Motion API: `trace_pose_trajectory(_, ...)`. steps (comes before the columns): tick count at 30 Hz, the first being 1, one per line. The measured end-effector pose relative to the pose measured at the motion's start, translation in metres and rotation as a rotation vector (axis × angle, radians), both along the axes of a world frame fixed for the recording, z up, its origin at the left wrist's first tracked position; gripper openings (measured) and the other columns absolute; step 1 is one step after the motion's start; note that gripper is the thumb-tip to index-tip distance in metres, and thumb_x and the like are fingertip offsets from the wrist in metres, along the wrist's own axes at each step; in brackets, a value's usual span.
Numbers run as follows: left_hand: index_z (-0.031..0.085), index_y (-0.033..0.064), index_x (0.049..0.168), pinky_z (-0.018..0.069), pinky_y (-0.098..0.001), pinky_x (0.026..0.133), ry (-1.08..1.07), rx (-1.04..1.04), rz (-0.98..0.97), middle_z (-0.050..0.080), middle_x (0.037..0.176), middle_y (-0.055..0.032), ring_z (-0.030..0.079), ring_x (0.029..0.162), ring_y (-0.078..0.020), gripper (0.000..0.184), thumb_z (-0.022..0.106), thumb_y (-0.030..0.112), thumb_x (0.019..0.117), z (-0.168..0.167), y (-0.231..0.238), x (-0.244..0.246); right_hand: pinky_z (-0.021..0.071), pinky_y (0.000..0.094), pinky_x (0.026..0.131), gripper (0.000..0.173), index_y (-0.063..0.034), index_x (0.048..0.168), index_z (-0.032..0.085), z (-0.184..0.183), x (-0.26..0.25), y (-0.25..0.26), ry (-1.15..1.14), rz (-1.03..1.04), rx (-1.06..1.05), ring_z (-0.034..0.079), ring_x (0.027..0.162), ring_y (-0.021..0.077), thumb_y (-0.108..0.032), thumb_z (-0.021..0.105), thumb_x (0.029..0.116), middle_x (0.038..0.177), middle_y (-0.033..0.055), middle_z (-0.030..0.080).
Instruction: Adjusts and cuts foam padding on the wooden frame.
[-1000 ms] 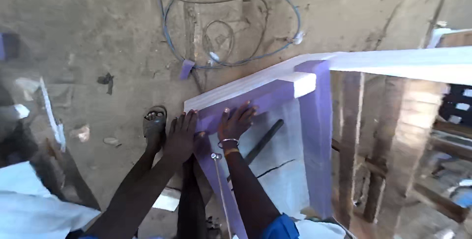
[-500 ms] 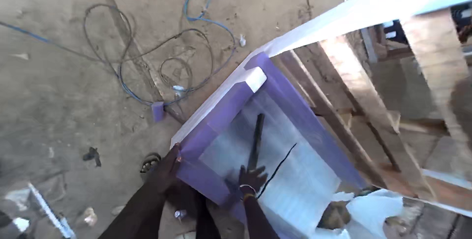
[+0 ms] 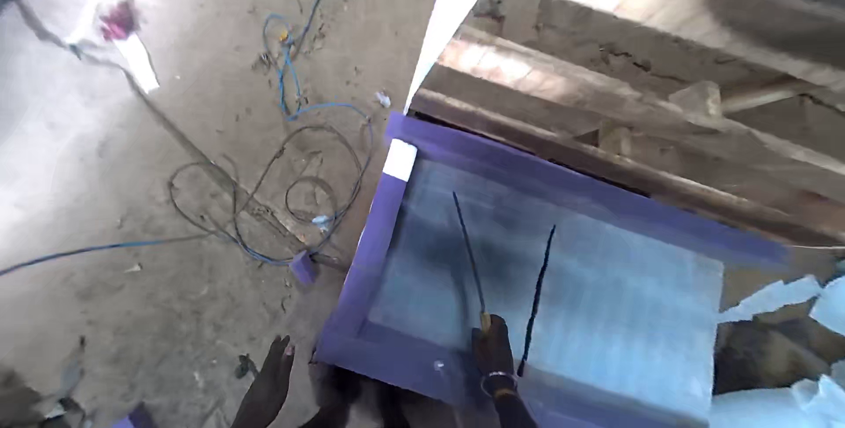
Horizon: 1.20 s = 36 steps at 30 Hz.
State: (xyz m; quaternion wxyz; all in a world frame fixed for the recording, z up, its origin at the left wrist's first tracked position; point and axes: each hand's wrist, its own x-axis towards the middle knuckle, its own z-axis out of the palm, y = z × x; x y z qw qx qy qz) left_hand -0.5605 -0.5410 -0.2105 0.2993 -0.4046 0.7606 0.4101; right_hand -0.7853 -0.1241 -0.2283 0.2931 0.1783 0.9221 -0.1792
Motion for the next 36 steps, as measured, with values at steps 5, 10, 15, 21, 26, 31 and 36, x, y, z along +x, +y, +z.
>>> trace_pose_trajectory(5,0.048,-0.0014,0.148,0.0352,-0.0519,0.119,-0.084,-0.007,0.035,0.054,0.148,-0.0234,0.051,0.140,-0.0350,0.054,0.036,0.036,0.1124,0.092,-0.032,-0.146,0.0592,0.0528,0.082,0.048,0.0021,0.143,0.049,0.088,0.016,-0.104,0.075,0.030,-0.361,0.072,0.090,0.0335,-0.022,0.057,0.1014,0.104,0.0212,0.071)
trace_pose_trajectory(10,0.049,0.0050,0.149,0.0395,-0.0567,0.116,0.009,0.097,-0.238,0.056,0.146,-0.0217,0.054,0.136,-0.0364,0.055,0.034,0.042,0.1118,0.020,-0.105,-0.265,0.0540,0.0451,0.103,0.051,0.0028,0.149,0.044,0.103,-0.023,-0.259,0.171,0.007,-0.428,0.066,0.120,0.0294,-0.018,0.053,0.1036,0.137,0.0217,0.062)
trace_pose_trajectory(15,0.041,0.0110,0.155,0.0442,-0.0590,0.111,0.140,0.207,-0.322,0.056,0.147,-0.0190,0.057,0.132,-0.0360,0.055,0.039,0.043,0.1106,-0.004,-0.122,-0.406,0.0479,0.0421,0.112,0.054,0.0035,0.153,0.038,0.080,-0.092,-0.345,0.128,-0.100,-0.246,0.057,0.134,0.0310,-0.018,0.051,0.1056,0.149,0.0238,0.051)
trace_pose_trajectory(21,0.039,0.0116,0.155,0.0501,-0.0606,0.100,0.314,0.186,-0.342,0.063,0.133,-0.0224,0.064,0.118,-0.0387,0.055,0.045,0.040,0.1092,-0.005,-0.110,-0.516,0.0505,0.0462,0.107,0.054,0.0017,0.154,0.038,0.070,-0.118,-0.379,0.072,-0.168,-0.119,0.061,0.128,0.0345,-0.018,0.053,0.1054,0.146,0.0253,0.054)
trace_pose_trajectory(26,0.053,0.0066,0.139,0.0542,-0.0608,0.090,0.300,0.121,-0.367,0.070,0.113,-0.0198,0.070,0.104,-0.0365,0.055,0.039,0.050,0.1086,-0.009,-0.084,-0.560,0.0567,0.0462,0.097,0.048,-0.0015,0.151,0.043,0.080,-0.129,-0.393,0.060,-0.191,-0.097,0.068,0.116,0.0329,-0.019,0.051,0.1066,0.137,0.0220,0.061)
trace_pose_trajectory(31,0.049,0.0029,0.139,0.0522,-0.0624,0.094,0.204,0.076,-0.435,0.067,0.120,-0.0238,0.067,0.114,-0.0408,0.064,0.026,0.055,0.1096,-0.012,-0.058,-0.583,0.0555,0.0515,0.097,0.051,-0.0053,0.156,0.037,0.077,-0.167,-0.396,0.008,-0.166,-0.064,0.067,0.116,0.0362,-0.025,0.046,0.1090,0.144,0.0221,0.055)
trace_pose_trajectory(36,0.046,0.0037,0.140,0.0536,-0.0620,0.091,0.200,0.036,-0.469,0.068,0.117,-0.0226,0.068,0.111,-0.0399,0.061,0.023,0.051,0.1105,-0.020,-0.048,-0.585,0.0589,0.0567,0.079,0.050,-0.0129,0.155,0.032,0.080,-0.206,-0.395,0.066,-0.144,-0.071,0.069,0.100,0.0419,-0.031,0.044,0.1099,0.128,0.0257,0.060)
